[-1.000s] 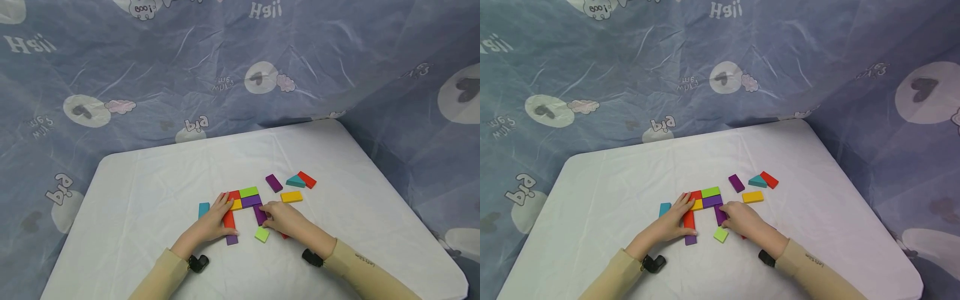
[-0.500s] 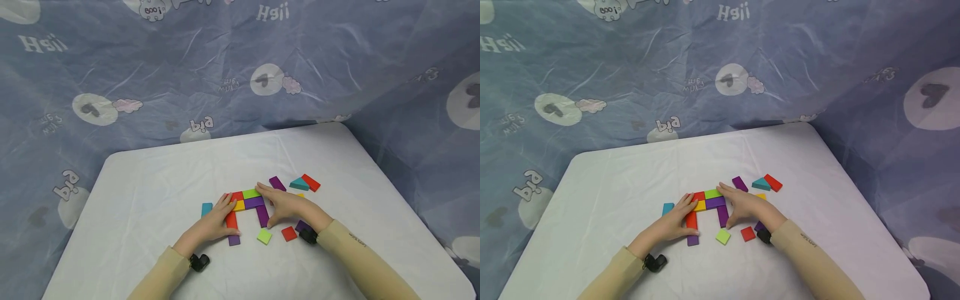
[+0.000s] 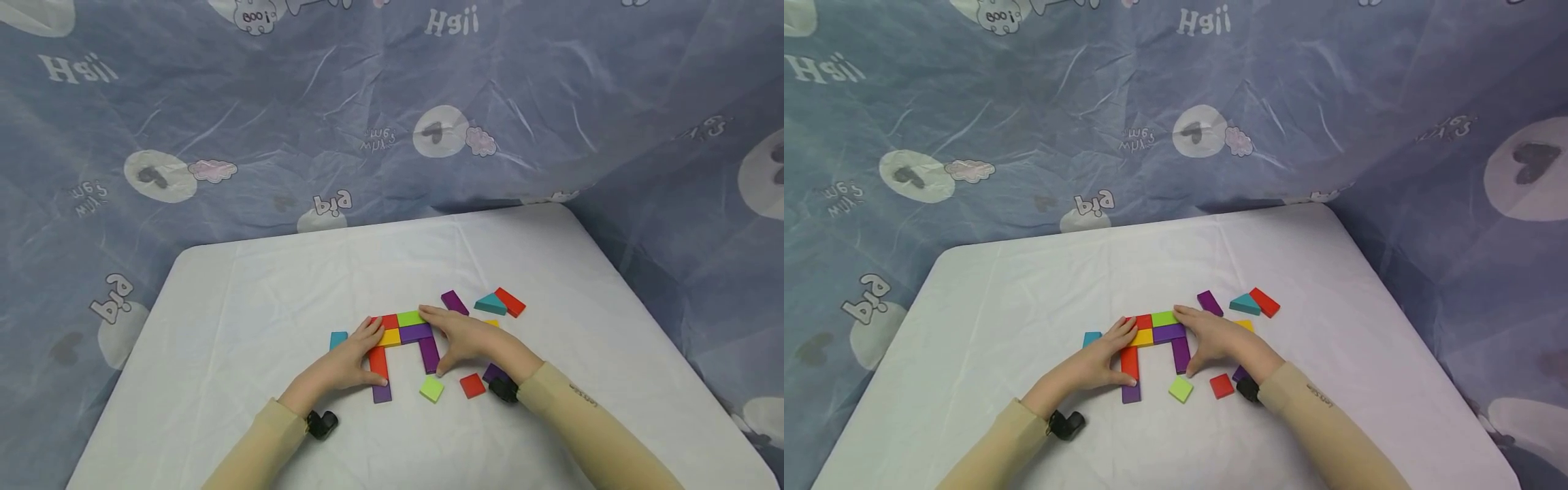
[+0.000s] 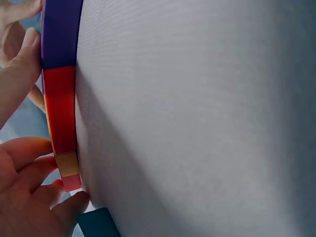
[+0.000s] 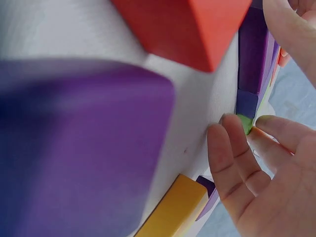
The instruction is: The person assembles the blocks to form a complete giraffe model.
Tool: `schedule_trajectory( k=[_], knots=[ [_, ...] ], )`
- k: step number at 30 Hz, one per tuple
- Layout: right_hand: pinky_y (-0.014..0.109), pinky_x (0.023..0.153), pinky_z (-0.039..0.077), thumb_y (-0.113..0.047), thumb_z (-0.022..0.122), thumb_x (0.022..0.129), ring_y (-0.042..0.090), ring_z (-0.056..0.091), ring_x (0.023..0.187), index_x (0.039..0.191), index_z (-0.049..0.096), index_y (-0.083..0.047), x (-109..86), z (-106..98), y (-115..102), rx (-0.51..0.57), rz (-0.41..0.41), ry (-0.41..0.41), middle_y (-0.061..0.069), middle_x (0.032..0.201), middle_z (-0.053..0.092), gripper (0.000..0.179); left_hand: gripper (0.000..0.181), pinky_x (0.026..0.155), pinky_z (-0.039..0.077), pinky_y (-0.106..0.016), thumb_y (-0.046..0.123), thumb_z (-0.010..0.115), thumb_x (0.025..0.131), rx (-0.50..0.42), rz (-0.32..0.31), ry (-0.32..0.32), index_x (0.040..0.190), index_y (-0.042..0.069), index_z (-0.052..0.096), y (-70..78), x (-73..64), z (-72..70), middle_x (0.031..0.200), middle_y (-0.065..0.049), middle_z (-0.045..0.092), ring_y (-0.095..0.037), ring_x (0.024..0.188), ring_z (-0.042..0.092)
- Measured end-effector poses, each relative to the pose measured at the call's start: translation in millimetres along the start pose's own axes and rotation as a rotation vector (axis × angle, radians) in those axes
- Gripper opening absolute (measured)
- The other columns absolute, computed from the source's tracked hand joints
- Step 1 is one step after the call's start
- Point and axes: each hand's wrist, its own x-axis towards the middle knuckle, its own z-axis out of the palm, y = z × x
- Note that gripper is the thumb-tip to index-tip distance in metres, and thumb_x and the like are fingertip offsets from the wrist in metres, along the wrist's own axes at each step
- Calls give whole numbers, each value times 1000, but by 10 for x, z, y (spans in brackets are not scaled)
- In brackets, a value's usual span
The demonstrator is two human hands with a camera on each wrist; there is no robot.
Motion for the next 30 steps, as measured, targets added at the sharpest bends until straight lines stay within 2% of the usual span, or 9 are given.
schedule_trajectory(
  k=[9,15,17,19,21,23,26,30],
  knots=[
    [55,113,37,-36,90,68,31,27,149,156,29,-17,-20,10,-17,-30,-2,7,1,164,24,109,98,119,29,-47,44,79,81,8,-5,3,156,11,25,-9,-10,9,167,0,12,-23,155,3],
    [54,111,40,-36,90,69,31,26,150,156,30,-19,-54,0,-5,-8,-18,10,-1,165,22,106,98,119,28,-47,44,79,81,10,0,5,156,10,26,-4,-11,9,167,-1,13,-24,155,3],
    [51,108,44,-34,89,71,30,33,146,155,34,-19,-91,-10,-14,2,-24,25,0,165,22,101,98,119,28,-47,44,79,80,14,1,5,156,10,27,-4,-8,12,167,-1,13,-24,155,4],
    [46,102,50,-34,88,73,28,47,136,149,45,-17,-154,-13,-49,-13,-31,71,2,161,30,89,98,119,29,-47,43,79,80,14,3,5,156,9,27,-2,-2,16,167,-1,13,-25,155,4],
    [39,92,56,-33,87,74,25,58,118,136,58,-14,-237,3,-108,-26,-52,133,7,147,45,71,97,119,29,-47,42,79,81,12,2,2,156,9,27,1,3,18,167,-2,13,-25,155,4],
    [29,80,57,-33,86,74,18,61,96,116,66,-14,-337,43,-189,-49,-77,196,6,123,56,51,98,119,29,-47,42,79,81,12,-1,0,156,9,26,2,5,18,167,-1,13,-25,155,4],
    [21,65,49,-34,87,73,10,53,76,92,65,-15,-483,145,-296,-96,-153,250,1,91,55,34,98,119,29,-47,42,79,81,17,-5,2,156,9,26,2,3,13,167,-1,12,-25,155,3],
    [17,59,42,-37,88,72,4,43,66,84,62,-15,-602,316,-379,-227,-236,294,-7,77,48,36,97,119,30,-47,43,79,81,20,-6,5,156,9,27,8,-1,10,167,-2,13,-25,155,4]
  ],
)
